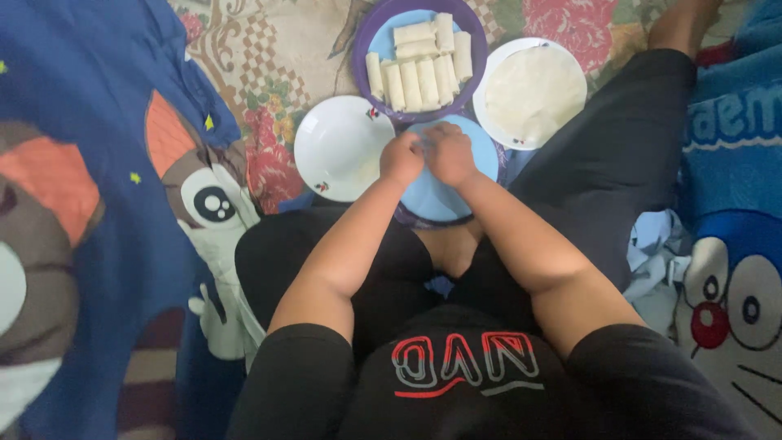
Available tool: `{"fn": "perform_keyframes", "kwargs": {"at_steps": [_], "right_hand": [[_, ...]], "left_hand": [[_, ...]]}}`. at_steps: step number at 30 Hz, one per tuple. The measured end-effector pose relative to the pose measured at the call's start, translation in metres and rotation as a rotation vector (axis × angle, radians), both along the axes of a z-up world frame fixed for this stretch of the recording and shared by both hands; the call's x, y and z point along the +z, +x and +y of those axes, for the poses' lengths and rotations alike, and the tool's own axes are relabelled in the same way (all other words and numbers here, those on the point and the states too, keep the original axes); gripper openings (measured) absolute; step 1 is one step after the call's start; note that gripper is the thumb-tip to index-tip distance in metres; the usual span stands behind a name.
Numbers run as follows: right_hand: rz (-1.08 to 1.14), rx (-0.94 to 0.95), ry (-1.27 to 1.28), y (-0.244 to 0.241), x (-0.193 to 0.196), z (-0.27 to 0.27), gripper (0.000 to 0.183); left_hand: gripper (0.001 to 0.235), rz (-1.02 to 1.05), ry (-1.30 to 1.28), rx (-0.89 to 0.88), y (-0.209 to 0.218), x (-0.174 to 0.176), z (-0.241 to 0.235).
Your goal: Preparing thin dough wrappers by picking them up and pressing them onto a plate
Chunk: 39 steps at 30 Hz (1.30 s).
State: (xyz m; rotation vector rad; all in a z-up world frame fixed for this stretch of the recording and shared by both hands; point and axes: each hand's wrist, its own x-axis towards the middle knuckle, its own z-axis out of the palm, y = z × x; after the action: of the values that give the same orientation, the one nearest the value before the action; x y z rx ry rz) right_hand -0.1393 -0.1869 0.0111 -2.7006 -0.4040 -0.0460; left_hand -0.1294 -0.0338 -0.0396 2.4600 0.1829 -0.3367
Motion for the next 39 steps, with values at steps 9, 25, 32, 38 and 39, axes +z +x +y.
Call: {"fn": "perform_keyframes", "kwargs": {"at_steps": [9,25,32,38,39], "right_hand": [[0.082,0.062,-0.065,-0.065,-0.002,-0.070,0.057],[0.058,0.027,-0.145,-0.099,0.018,-0.060,0.055],[0.132,0.179,-0.236,-0.118,0.026,-0.027,0.063],[0.019,0.114,-0.073,-0.091,-0.011,-0.045,0.057],[-0.010,0.095,-0.028,-0.088,-0.016,-0.048,0.056]], "left_hand": [[0.056,0.087,0.208,-0.118,-0.082,0.042,-0.004],[0.068,0.130,0.135,-0.292,-0.144,0.163,-0.019],[0.076,0.085,0.219,-0.369,-0.154,0.097,-0.048],[0.064,-0.111,-0.025,-0.349,-0.126,0.102,-0.027],[0.062,-0.192,0.037,-0.306,-0.120,0.108,-0.022]]}}
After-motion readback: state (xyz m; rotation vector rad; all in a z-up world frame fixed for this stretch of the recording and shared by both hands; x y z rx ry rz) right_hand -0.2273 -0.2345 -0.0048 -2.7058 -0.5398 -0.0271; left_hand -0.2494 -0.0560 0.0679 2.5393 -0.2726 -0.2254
